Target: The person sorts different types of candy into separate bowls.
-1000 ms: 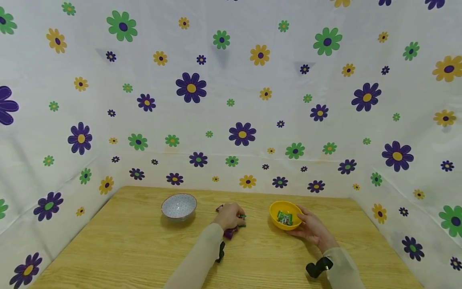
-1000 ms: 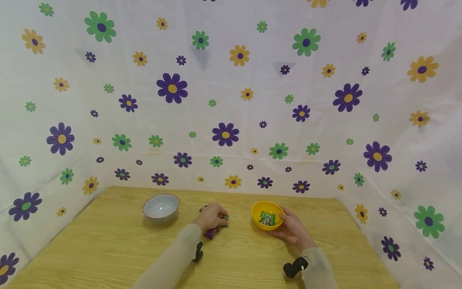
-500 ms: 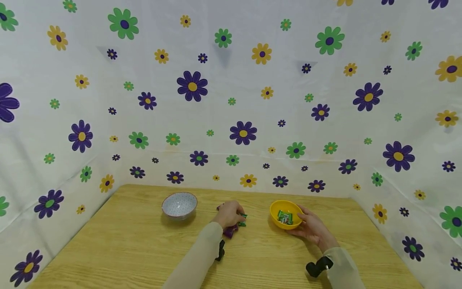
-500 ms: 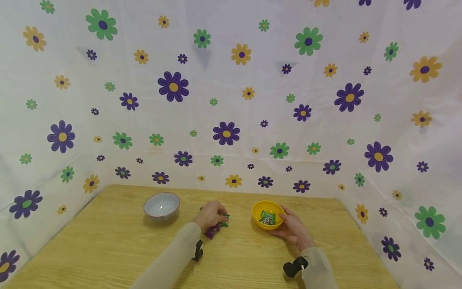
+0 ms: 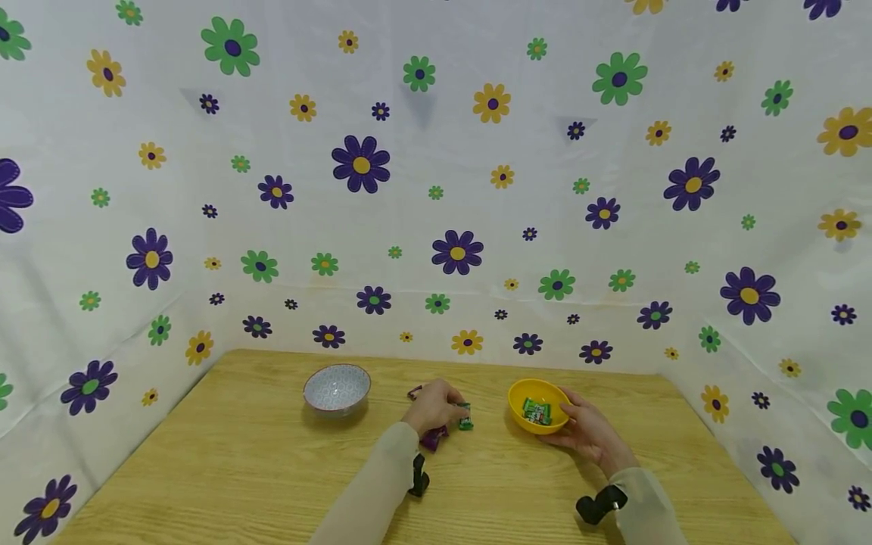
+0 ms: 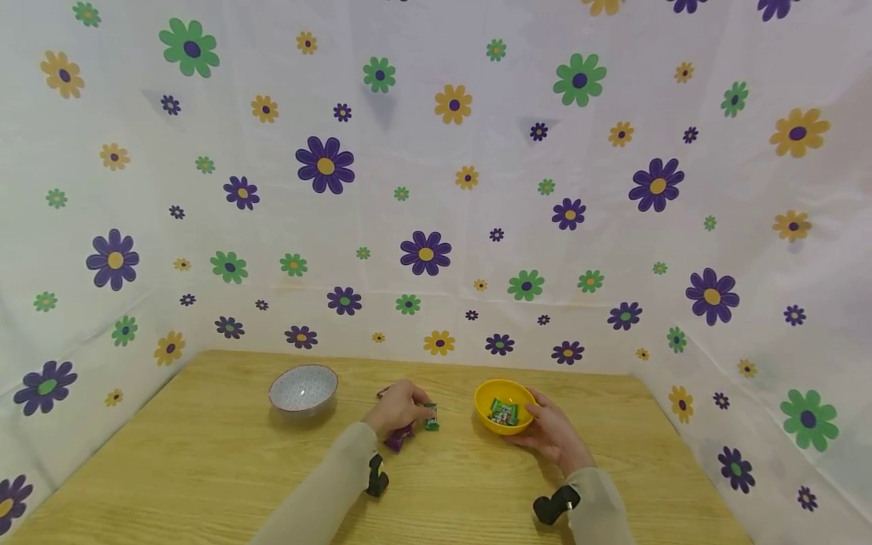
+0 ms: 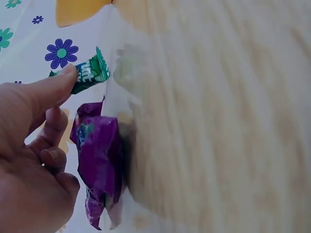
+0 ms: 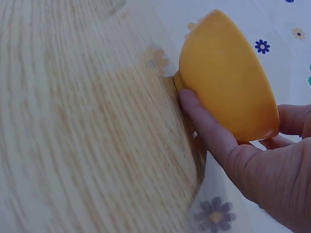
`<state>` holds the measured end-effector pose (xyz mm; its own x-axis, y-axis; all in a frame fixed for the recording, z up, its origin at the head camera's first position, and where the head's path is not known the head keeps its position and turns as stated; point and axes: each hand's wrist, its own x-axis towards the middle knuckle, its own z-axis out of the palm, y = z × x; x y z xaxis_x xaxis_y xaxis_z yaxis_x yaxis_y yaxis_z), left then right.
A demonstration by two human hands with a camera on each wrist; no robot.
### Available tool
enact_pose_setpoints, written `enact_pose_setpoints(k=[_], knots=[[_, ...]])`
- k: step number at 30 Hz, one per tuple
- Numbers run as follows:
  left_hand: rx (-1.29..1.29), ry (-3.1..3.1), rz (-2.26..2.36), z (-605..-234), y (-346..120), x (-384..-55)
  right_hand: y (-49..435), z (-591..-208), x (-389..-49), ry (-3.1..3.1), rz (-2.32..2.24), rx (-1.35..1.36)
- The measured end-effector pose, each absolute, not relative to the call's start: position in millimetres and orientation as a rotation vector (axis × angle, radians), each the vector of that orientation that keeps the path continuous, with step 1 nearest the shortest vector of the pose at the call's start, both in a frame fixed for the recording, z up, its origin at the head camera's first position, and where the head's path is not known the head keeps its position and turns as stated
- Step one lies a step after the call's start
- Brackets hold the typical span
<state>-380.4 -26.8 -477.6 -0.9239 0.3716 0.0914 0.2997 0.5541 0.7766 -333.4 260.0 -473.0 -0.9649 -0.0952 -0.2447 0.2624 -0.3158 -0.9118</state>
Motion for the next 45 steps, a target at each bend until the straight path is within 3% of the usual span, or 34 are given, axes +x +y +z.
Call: enact_pose_setpoints(k=[14, 32, 45], knots=[[0.657, 2.69, 1.507, -466, -18, -374, 255, -474, -336, 1.673, -2.376, 0.205], [0.598, 2.565, 1.885, -470, 41, -366, 256, -477, -333, 1.69, -2.343, 0.185], [0.904, 2.812, 1.479, -466, 55, -356, 261, -476, -333, 1.662, -2.351, 0.115]])
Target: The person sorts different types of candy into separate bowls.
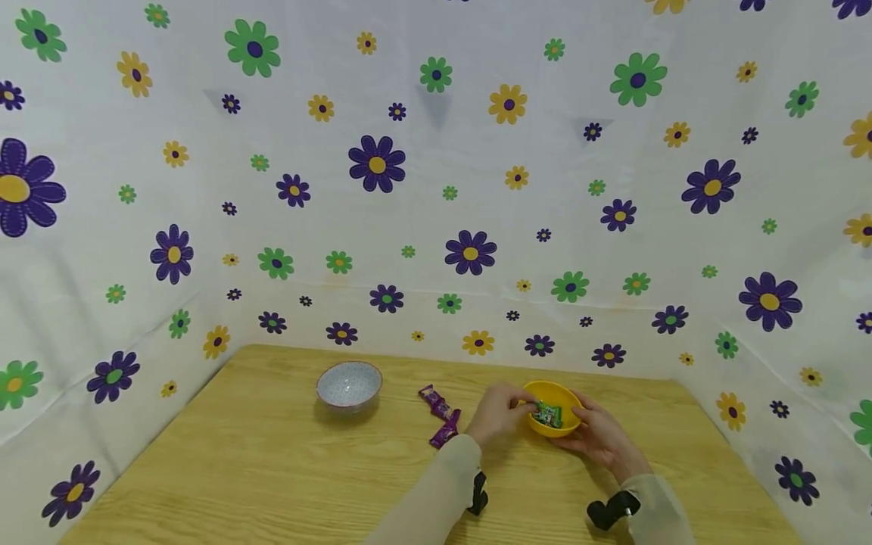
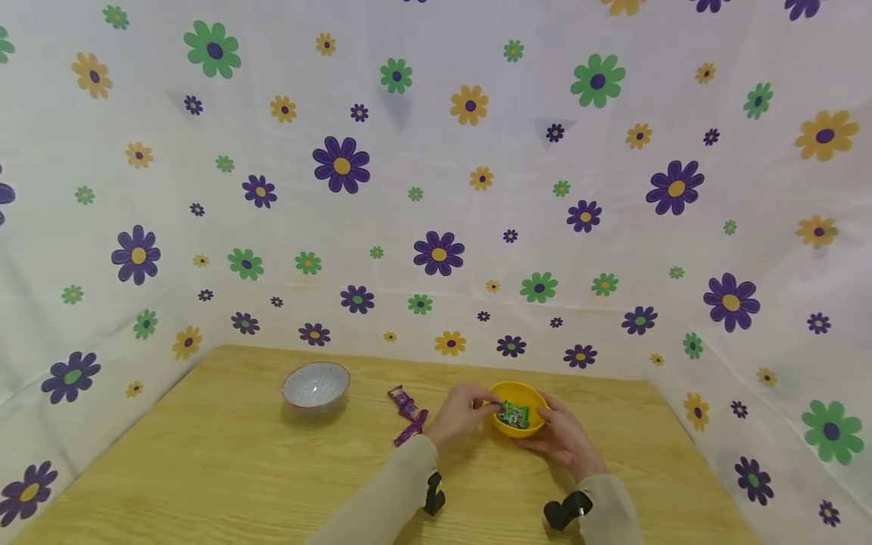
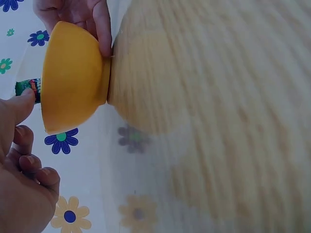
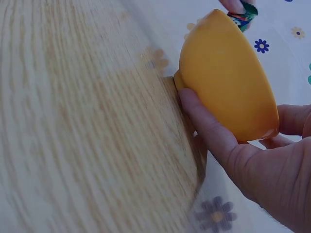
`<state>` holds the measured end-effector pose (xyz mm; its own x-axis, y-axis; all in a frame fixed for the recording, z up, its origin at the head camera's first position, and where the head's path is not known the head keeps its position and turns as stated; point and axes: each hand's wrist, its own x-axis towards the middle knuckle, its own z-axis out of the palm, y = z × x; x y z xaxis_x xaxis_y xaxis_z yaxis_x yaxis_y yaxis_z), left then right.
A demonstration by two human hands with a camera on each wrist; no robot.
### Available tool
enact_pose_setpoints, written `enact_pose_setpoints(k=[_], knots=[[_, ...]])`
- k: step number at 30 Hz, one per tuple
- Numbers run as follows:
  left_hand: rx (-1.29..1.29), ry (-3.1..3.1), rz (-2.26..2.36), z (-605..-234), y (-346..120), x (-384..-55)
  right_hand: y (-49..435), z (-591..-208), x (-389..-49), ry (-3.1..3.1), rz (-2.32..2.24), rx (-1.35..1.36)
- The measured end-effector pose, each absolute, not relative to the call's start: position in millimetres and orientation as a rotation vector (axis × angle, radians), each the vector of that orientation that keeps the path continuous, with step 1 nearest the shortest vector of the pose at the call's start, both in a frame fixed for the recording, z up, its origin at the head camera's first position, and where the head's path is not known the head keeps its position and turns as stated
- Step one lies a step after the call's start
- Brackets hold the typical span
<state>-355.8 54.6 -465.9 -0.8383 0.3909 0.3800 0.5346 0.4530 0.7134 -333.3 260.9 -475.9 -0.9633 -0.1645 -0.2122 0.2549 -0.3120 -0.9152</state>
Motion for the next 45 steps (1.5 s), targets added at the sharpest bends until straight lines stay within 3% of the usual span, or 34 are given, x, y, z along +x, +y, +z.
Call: enact_pose_setpoints(k=[24, 45], knots=[[-0.724, -2.563, -1.458, -468, 29, -355, 258, -472, -333, 1.67, -2.354, 0.186], [-0.673, -2.451, -1.69, -469, -34, -358, 258, -472, -330, 1.66, -2.346, 0.18]])
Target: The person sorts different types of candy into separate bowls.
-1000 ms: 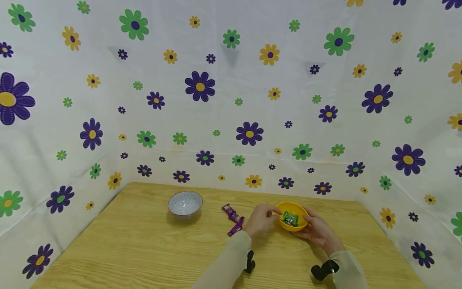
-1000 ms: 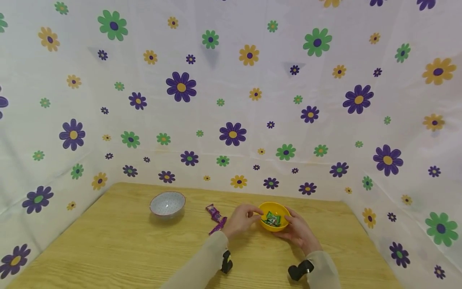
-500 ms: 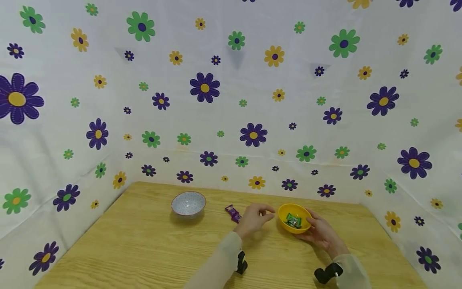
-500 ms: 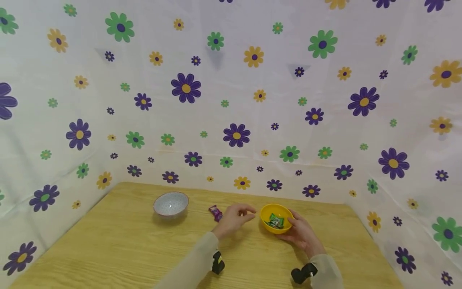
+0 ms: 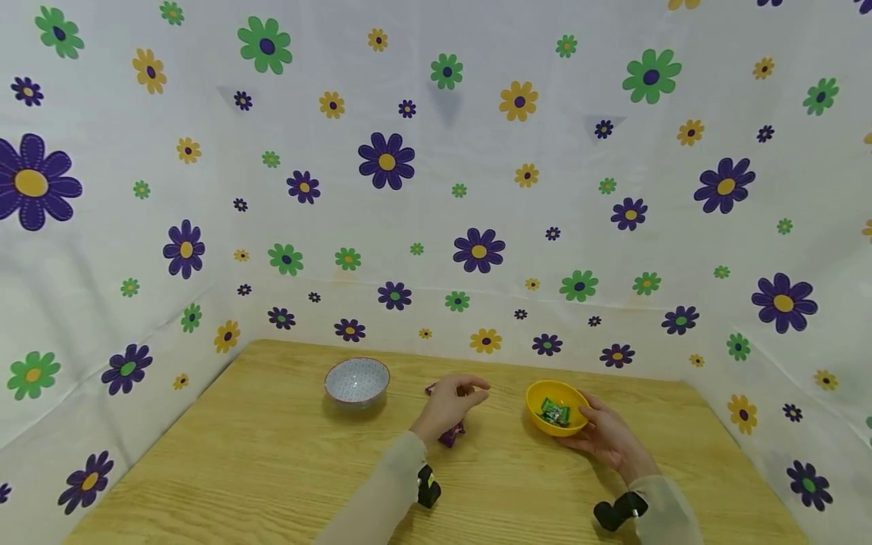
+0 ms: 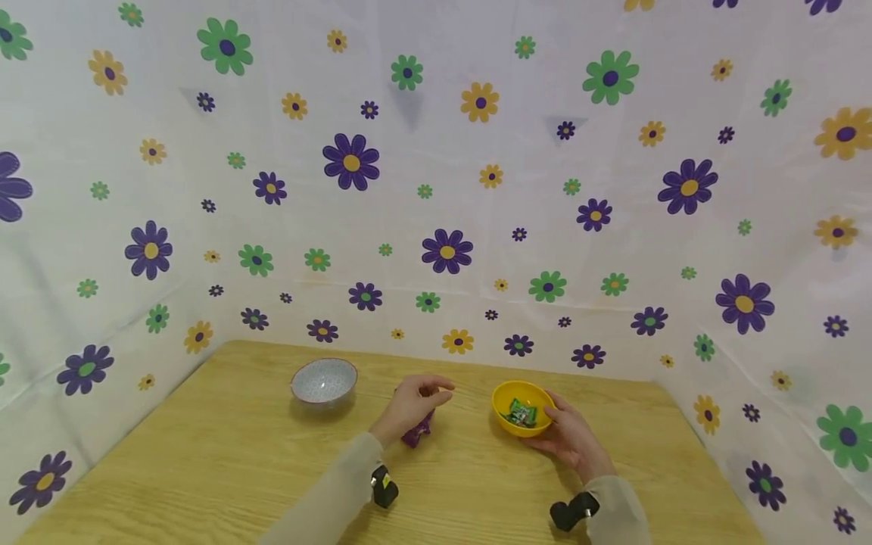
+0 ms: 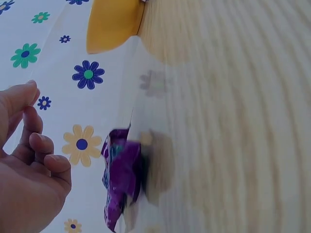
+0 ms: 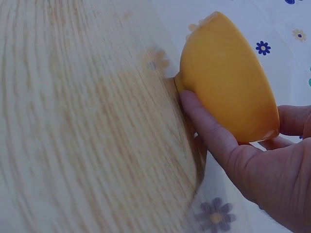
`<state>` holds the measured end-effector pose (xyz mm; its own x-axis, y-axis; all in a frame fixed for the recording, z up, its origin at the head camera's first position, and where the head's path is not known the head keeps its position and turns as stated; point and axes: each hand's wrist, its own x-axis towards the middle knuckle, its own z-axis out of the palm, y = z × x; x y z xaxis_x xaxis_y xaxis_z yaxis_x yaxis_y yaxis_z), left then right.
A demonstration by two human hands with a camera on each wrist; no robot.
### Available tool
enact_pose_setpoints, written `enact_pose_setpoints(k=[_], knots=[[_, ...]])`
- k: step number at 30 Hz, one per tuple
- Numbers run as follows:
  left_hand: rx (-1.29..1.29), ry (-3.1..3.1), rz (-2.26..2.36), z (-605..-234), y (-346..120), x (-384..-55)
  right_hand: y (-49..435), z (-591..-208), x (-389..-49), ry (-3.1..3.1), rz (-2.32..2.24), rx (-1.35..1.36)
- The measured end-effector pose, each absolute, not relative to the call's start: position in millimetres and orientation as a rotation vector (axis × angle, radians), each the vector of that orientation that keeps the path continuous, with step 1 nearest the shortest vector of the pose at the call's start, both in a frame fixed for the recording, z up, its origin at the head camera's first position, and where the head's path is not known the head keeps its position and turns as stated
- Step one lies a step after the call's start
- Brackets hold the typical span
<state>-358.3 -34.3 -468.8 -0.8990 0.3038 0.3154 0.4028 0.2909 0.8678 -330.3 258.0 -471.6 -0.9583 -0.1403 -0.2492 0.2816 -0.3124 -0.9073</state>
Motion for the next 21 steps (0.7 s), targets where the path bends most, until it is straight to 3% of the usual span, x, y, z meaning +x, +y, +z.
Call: enact_pose_setpoints(k=[21], knots=[[-0.505, -2.436, -1.716, -464, -71, -357, 258, -470, -329, 1.695, -2.328, 0.145]])
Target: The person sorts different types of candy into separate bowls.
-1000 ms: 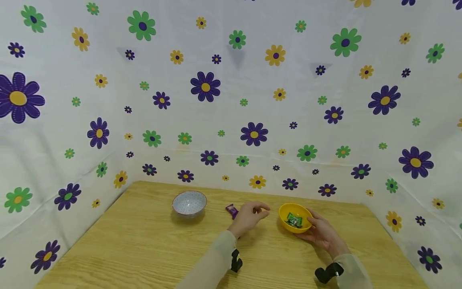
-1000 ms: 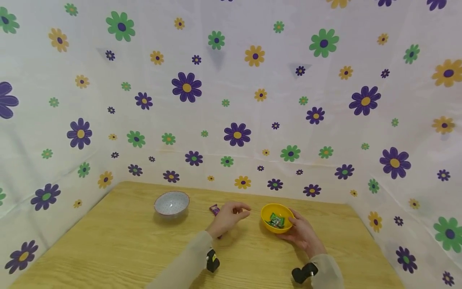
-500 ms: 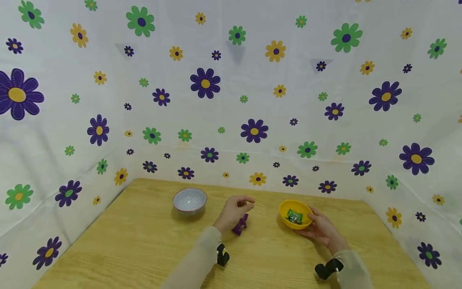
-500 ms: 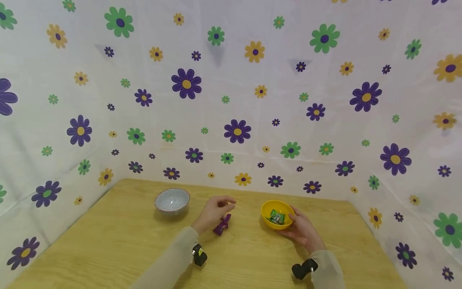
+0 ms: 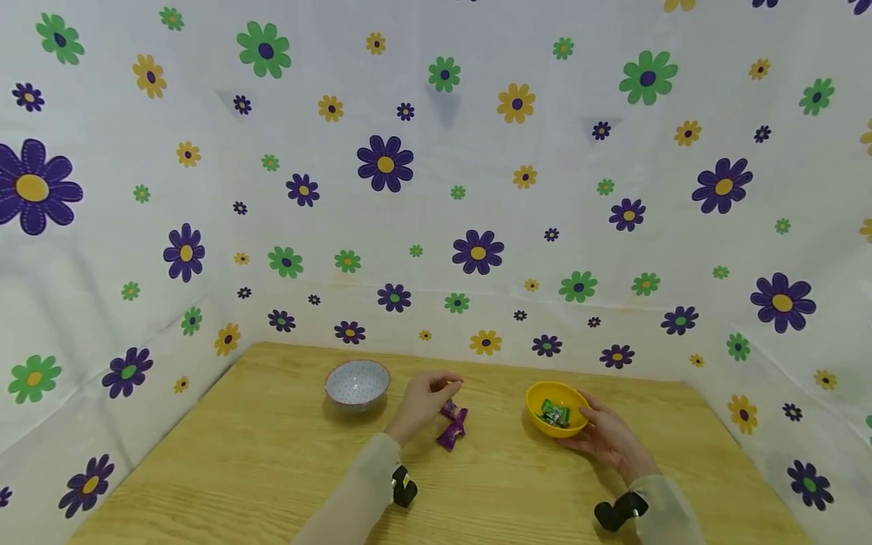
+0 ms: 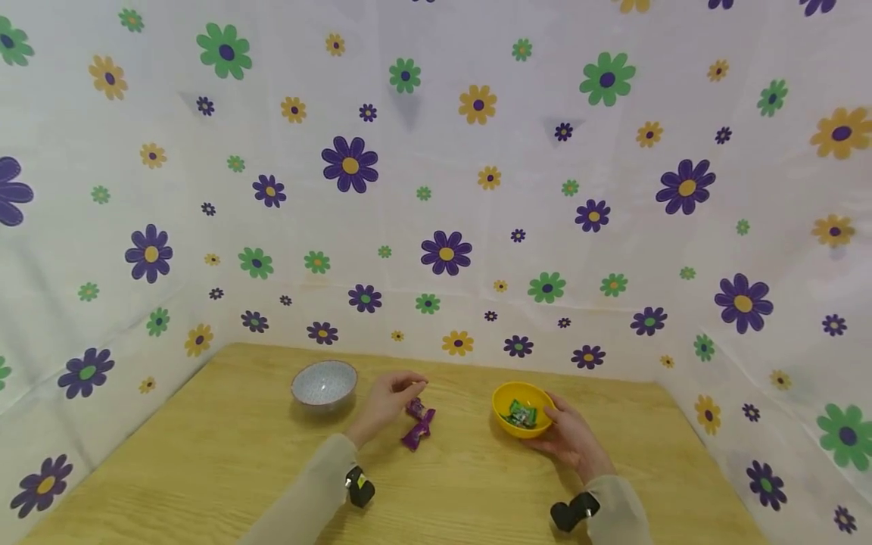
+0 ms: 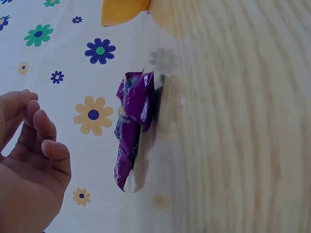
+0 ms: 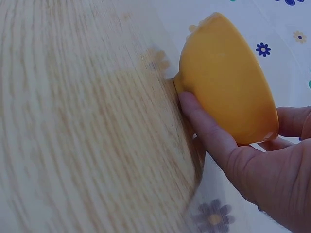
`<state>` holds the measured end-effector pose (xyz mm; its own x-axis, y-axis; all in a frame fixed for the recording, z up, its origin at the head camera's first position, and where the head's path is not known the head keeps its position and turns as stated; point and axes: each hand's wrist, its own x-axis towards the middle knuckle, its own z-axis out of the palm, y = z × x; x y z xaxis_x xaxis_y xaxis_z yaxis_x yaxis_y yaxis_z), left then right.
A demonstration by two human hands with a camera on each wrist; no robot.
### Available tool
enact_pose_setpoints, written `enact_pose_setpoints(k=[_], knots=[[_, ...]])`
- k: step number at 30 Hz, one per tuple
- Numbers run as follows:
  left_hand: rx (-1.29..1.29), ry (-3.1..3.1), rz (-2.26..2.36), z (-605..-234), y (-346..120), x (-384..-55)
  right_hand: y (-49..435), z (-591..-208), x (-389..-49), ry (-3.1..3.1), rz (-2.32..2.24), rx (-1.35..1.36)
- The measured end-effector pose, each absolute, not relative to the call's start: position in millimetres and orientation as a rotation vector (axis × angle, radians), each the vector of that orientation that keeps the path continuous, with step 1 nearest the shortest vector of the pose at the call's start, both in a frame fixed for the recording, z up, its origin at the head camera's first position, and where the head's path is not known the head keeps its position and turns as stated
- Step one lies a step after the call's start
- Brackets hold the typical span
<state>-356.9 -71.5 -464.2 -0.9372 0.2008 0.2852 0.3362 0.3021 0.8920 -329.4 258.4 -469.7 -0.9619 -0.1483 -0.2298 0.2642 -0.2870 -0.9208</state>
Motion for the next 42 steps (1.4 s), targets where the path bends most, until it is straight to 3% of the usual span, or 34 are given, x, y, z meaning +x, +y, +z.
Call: enact_pose_setpoints(k=[33, 42], knots=[[-0.236, -2.359, -1.654, -449, -166, -351, 256, -471, -332, 1.706, -2.344, 0.187], [-0.005, -2.306, -1.485, -449, -188, -352, 257, -469, -331, 1.735, -2.32, 0.177]])
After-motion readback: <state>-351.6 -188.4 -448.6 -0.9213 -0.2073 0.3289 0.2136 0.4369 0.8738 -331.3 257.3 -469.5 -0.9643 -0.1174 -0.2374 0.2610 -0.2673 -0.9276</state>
